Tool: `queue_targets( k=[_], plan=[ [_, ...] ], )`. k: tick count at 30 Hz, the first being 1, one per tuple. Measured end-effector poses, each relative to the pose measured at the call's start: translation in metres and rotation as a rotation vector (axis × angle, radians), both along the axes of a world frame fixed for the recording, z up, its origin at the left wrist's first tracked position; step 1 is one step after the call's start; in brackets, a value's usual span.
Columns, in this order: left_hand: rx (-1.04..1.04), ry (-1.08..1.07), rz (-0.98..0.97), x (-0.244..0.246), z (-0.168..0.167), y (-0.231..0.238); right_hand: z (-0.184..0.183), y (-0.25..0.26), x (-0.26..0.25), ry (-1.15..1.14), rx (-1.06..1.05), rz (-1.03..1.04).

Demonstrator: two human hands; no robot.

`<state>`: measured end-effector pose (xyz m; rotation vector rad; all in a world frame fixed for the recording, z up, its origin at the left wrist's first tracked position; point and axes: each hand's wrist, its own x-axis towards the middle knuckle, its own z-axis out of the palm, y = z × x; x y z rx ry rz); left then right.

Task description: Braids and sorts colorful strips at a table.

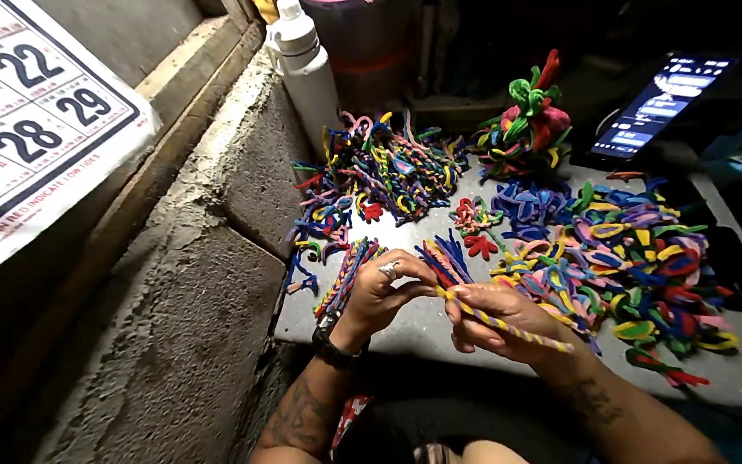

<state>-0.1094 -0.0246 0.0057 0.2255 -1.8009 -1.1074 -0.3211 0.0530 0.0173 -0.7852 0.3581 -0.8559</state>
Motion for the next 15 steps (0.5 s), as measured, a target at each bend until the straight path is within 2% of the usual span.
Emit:
queue_targets(
  k=[5,8,13,15],
  plan=[
    [-0.096,-0.038,0.082,0.002,-0.004,0.003,0.009,0.003,-0.010,0.207,-0.081,-0.017],
    [-0.164,-0.093,0.074,0.004,-0.001,0.003,0.011,0.003,-0.012,0.246,-0.116,-0.028],
    [-0.092,-0.102,-0.011,0.005,0.002,0.004,0.011,0.000,-0.015,0.283,-0.135,-0.025],
    [-0.042,-0.104,-0.032,0.005,0.003,0.005,0.013,0.003,-0.014,0.400,-0.219,-0.114]
  ],
)
